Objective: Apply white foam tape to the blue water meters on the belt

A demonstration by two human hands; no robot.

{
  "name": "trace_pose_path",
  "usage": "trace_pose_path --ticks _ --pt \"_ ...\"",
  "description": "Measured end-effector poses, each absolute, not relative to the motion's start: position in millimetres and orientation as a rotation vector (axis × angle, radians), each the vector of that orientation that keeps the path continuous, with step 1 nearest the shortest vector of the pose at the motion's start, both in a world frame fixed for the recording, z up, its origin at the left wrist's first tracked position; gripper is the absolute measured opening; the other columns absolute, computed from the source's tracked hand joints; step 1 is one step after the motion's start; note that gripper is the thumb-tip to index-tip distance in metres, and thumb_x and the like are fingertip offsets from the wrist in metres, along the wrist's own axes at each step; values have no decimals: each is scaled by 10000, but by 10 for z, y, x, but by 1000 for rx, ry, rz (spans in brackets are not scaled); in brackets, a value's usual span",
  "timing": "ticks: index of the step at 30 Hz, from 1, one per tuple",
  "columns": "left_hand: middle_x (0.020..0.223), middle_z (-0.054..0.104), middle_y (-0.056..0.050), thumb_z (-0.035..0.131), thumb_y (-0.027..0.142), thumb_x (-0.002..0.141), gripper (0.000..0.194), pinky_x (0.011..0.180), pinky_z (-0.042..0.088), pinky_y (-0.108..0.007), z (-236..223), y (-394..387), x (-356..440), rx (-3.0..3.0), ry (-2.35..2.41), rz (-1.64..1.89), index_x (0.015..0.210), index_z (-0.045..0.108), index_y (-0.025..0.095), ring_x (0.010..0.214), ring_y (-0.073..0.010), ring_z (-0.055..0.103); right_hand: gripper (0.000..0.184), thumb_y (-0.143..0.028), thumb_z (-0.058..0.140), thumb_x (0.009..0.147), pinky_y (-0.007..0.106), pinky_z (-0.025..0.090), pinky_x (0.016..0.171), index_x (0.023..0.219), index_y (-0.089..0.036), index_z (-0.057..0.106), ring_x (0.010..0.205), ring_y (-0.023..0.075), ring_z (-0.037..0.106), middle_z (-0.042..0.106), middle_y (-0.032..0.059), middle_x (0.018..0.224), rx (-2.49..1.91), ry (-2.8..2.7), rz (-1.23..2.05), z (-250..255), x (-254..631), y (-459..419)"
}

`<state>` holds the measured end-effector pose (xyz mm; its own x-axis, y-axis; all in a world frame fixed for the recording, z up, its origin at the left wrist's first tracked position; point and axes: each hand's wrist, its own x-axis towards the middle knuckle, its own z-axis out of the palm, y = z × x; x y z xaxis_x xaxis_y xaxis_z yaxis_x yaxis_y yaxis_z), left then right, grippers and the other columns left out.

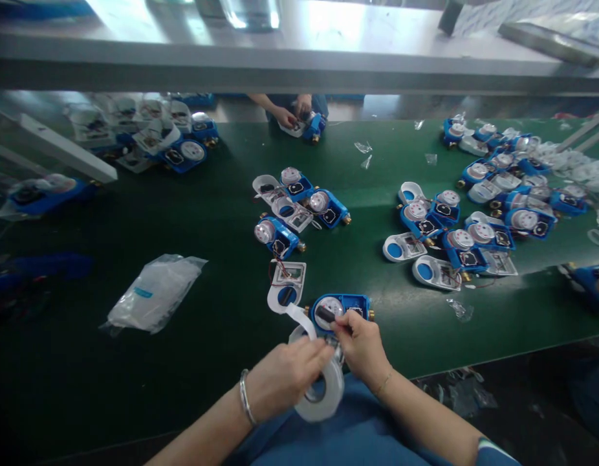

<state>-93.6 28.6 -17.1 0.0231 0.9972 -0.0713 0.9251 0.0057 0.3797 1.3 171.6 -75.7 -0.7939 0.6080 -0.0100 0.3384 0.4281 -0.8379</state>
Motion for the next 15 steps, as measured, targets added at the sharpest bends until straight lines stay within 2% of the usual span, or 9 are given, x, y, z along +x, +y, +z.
trace_pose_path --ticks 2,6,11,13,15 --pt "945 600 -72 379 178 844 284 625 517 -279 -155 350 -917 2043 1852 323 1115 461 188 807 -183 576 246 -375 473 811 224 385 531 714 -173 575 519 119 521 595 -2 584 -958 -2399 1171 -822 -15 1912" --pt "1087 573 -86 423 162 820 347 866 472 -334 -245 287 -1150 1759 2078 418 1167 435 177 986 -189 539 194 -345 497 789 236 395 577 761 -175 586 605 140 558 630 11 671 -1040 -2564 1161 -943 -36 2362" --pt "1133 568 -86 420 133 790 365 817 497 -366 -511 -7 -1462 1433 2199 196 1143 484 201 987 -218 561 110 -238 506 790 222 395 640 795 -182 601 709 132 588 655 16 760 -1019 -2981 1050 -1102 -105 2534" --pt "1297 458 -86 420 135 782 393 811 501 -370 -566 -57 -1437 1423 2160 184 1163 467 221 1023 -226 552 114 -236 505 800 223 391 659 812 -184 606 731 133 589 656 20 772 -1017 -3031 981 -1160 -169 2500" --pt "1434 263 -76 418 123 771 403 788 512 -365 -580 -44 -1363 1429 2132 202 1156 461 234 998 -220 569 113 -241 513 801 231 387 674 808 -187 613 742 140 583 651 25 771 -1008 -3069 916 -1199 -229 2460"
